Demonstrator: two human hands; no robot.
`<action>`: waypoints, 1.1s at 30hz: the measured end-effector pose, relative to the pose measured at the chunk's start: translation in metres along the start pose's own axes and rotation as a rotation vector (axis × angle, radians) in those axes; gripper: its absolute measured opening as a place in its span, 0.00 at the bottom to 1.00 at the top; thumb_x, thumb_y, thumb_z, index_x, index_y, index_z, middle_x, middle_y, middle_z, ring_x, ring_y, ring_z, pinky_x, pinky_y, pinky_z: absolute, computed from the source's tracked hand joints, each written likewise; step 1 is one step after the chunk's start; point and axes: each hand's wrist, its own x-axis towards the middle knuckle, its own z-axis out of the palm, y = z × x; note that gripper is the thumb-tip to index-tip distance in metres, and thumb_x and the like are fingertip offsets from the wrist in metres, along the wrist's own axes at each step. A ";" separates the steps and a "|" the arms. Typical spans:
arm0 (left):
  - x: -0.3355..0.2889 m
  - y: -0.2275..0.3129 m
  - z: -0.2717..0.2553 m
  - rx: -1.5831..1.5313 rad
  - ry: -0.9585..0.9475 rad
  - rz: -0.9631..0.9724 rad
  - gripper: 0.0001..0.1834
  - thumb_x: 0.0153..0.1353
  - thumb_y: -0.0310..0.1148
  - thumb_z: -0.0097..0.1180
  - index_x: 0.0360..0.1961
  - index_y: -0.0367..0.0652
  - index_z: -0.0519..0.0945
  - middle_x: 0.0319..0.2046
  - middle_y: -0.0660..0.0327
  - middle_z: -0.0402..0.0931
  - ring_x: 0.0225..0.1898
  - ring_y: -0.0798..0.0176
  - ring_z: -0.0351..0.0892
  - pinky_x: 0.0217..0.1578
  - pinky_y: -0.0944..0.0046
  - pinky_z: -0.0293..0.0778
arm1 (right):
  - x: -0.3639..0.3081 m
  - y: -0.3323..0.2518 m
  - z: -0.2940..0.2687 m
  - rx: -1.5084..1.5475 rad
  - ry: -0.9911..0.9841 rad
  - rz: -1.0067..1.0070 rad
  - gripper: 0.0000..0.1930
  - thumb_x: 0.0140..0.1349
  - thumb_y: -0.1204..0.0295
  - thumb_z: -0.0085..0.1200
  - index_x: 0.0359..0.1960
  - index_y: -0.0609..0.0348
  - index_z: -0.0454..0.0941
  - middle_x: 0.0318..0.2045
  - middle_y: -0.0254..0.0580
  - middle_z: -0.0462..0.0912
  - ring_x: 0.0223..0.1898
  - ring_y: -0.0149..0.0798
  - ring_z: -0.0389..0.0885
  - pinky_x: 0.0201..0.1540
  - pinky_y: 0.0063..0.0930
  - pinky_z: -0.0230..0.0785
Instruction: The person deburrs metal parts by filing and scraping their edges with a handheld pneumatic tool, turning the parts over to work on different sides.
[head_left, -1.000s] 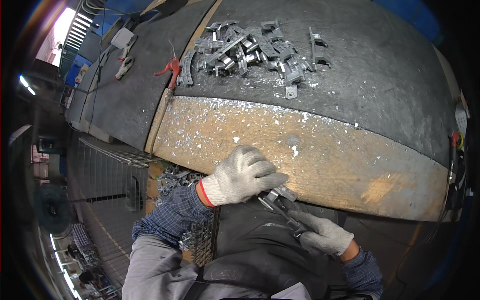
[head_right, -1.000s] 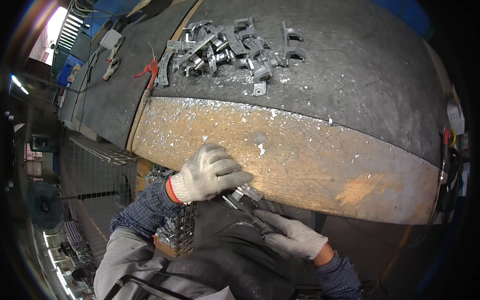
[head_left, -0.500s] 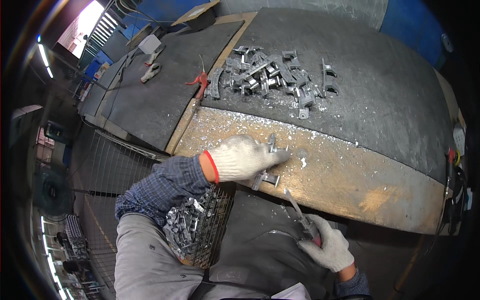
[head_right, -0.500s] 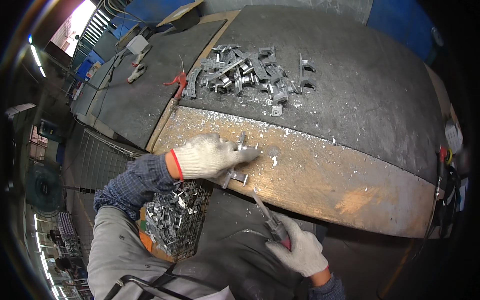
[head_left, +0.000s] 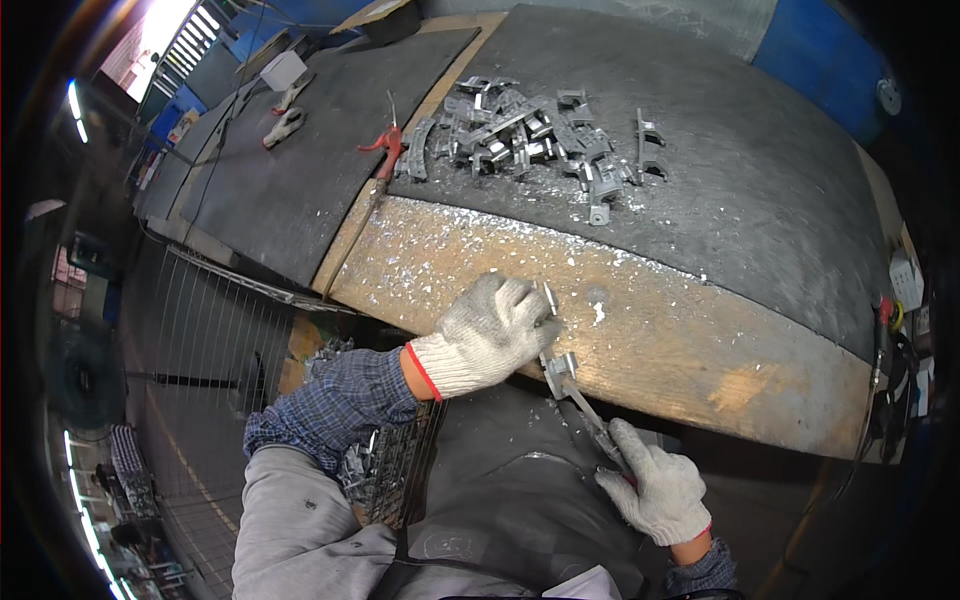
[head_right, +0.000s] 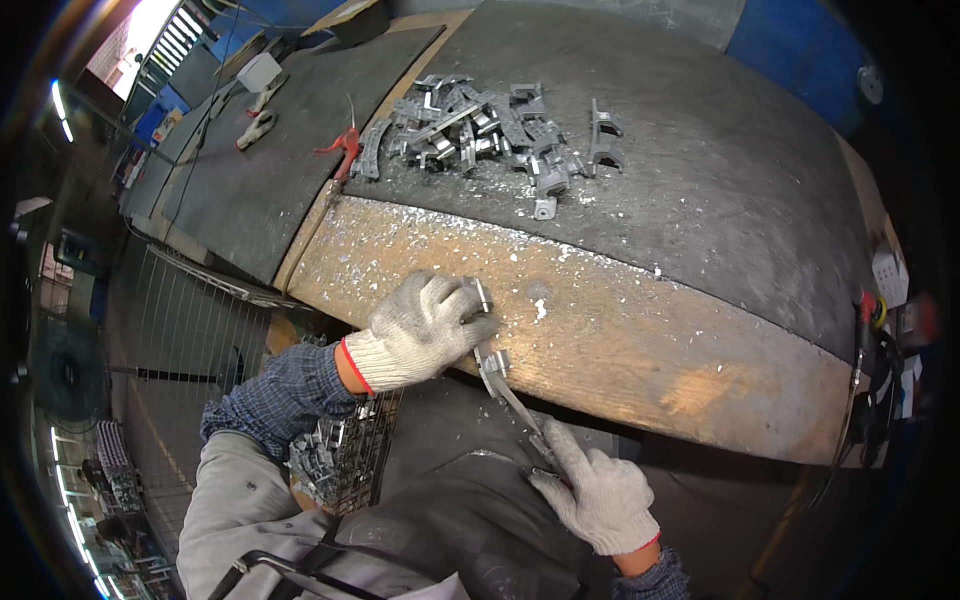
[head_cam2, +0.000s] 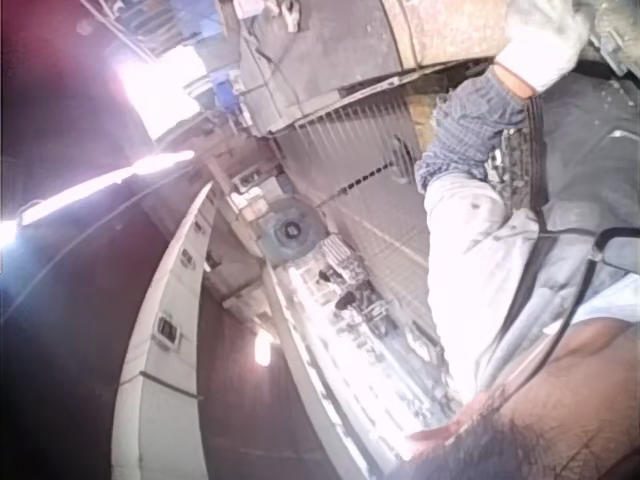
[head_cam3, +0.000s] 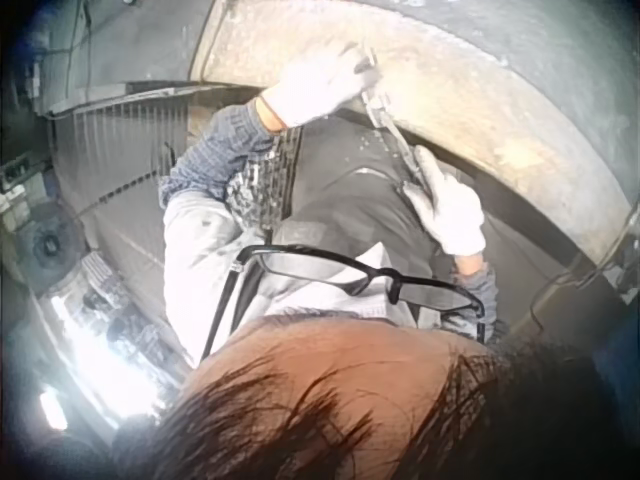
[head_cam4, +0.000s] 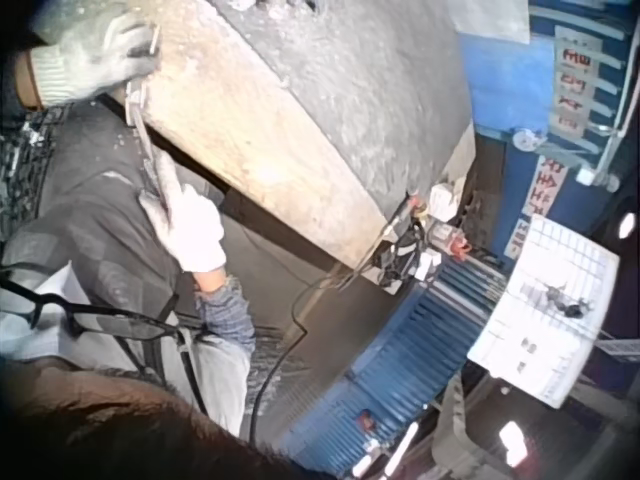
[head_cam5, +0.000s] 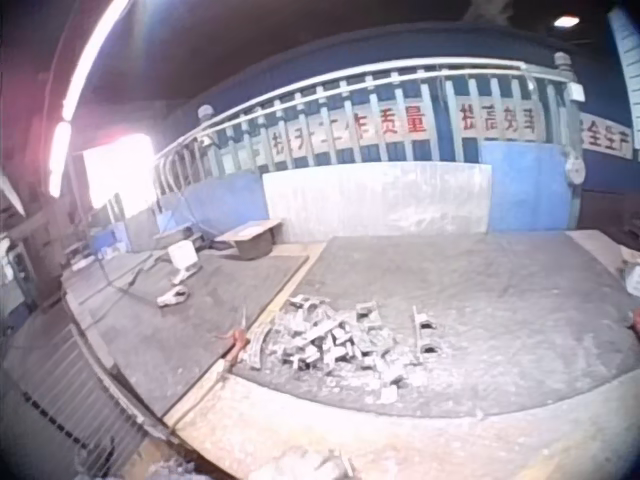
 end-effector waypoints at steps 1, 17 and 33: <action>0.000 0.002 0.002 -0.003 -0.001 -0.006 0.19 0.59 0.41 0.68 0.52 0.53 0.89 0.49 0.59 0.83 0.55 0.52 0.86 0.51 0.43 0.85 | 0.003 0.001 0.002 -0.085 0.045 -0.049 0.41 0.65 0.50 0.72 0.78 0.47 0.73 0.33 0.49 0.89 0.26 0.51 0.88 0.31 0.46 0.81; -0.007 -0.004 0.026 -0.210 0.022 -0.010 0.31 0.56 0.43 0.77 0.59 0.50 0.79 0.62 0.48 0.69 0.73 0.34 0.69 0.62 0.38 0.84 | 0.034 0.010 0.019 0.166 0.026 0.053 0.35 0.69 0.55 0.69 0.76 0.44 0.75 0.43 0.53 0.92 0.39 0.60 0.92 0.42 0.49 0.85; 0.000 -0.006 0.018 -0.193 -0.066 0.027 0.30 0.56 0.42 0.77 0.58 0.50 0.79 0.60 0.51 0.70 0.72 0.38 0.70 0.60 0.41 0.84 | 0.031 0.016 -0.005 0.564 -0.375 0.234 0.42 0.71 0.53 0.61 0.85 0.43 0.62 0.64 0.61 0.87 0.63 0.68 0.86 0.69 0.52 0.77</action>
